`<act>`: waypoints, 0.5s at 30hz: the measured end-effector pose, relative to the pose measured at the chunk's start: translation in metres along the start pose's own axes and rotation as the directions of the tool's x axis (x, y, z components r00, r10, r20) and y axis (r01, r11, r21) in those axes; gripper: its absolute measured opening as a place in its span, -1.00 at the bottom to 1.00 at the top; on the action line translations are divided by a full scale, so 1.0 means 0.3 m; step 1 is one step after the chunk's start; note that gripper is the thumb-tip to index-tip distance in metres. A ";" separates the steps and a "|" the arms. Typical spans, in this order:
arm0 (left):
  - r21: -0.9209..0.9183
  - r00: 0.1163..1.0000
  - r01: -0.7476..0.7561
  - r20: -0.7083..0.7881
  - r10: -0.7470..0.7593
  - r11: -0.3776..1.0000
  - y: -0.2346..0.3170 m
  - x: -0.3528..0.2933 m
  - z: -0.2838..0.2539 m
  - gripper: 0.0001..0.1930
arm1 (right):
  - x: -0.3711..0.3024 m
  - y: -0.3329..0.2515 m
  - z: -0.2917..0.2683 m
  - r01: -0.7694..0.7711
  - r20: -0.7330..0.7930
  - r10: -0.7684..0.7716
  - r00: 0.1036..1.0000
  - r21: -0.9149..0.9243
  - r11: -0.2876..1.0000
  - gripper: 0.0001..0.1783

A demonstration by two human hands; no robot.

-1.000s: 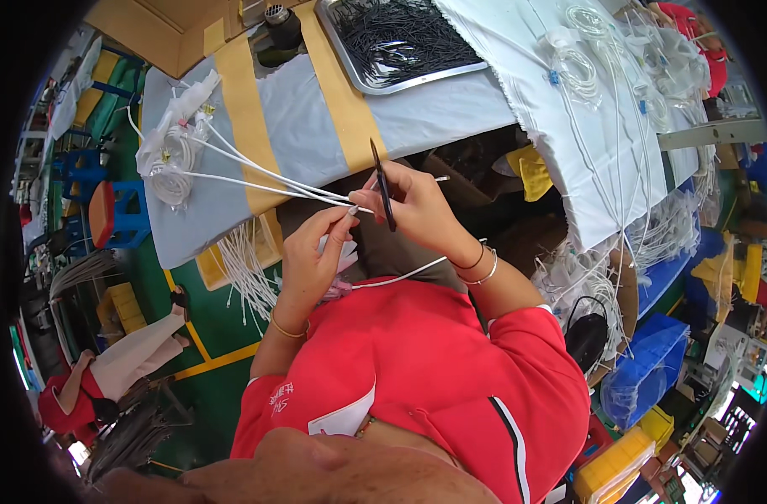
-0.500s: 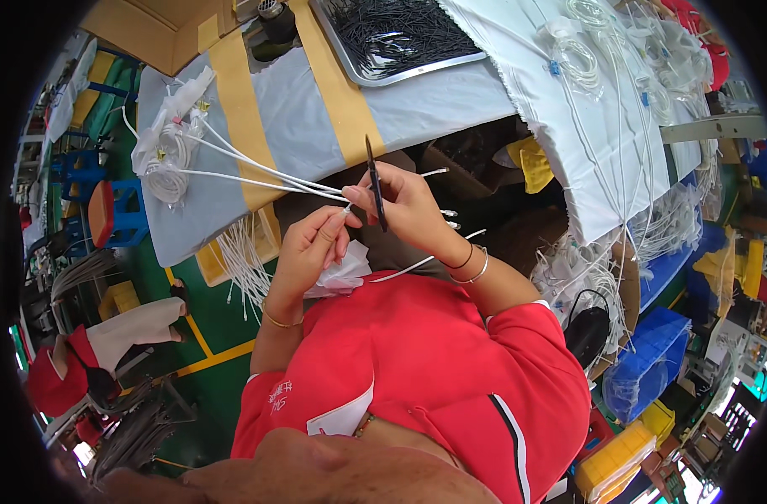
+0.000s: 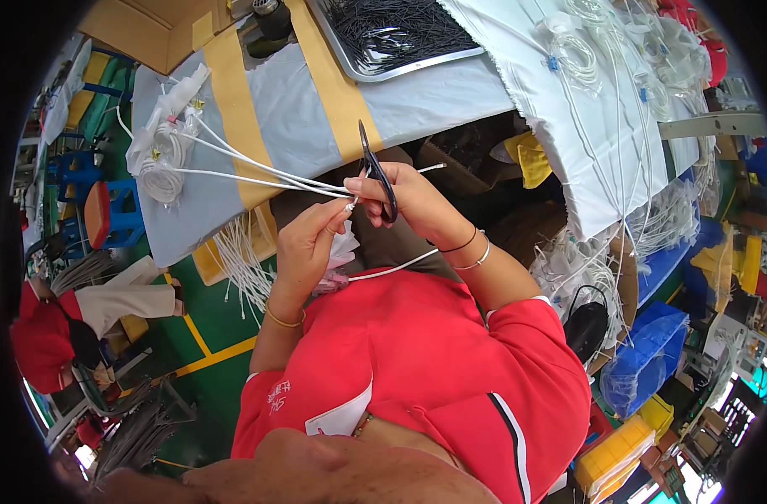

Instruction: Assembling and trimming electronic cable harnesses at a production workstation.

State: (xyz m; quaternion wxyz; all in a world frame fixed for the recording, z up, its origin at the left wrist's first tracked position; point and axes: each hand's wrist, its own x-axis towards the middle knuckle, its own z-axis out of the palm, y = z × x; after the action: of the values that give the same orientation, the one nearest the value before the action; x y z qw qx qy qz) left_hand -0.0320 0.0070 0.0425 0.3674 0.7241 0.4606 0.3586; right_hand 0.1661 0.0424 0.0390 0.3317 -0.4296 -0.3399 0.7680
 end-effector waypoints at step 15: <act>-0.194 0.974 0.221 0.094 -0.206 0.956 0.008 0.005 0.002 -0.79 | -0.012 0.048 0.015 0.236 -0.134 -0.232 0.964 0.015 0.972 -0.74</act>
State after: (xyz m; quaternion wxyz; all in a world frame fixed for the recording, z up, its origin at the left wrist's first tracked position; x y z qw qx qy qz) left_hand -0.0301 0.0074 0.0446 0.4926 0.6411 0.4835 0.3355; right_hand 0.1606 0.0305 0.0309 0.4482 -0.4308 -0.3538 0.6988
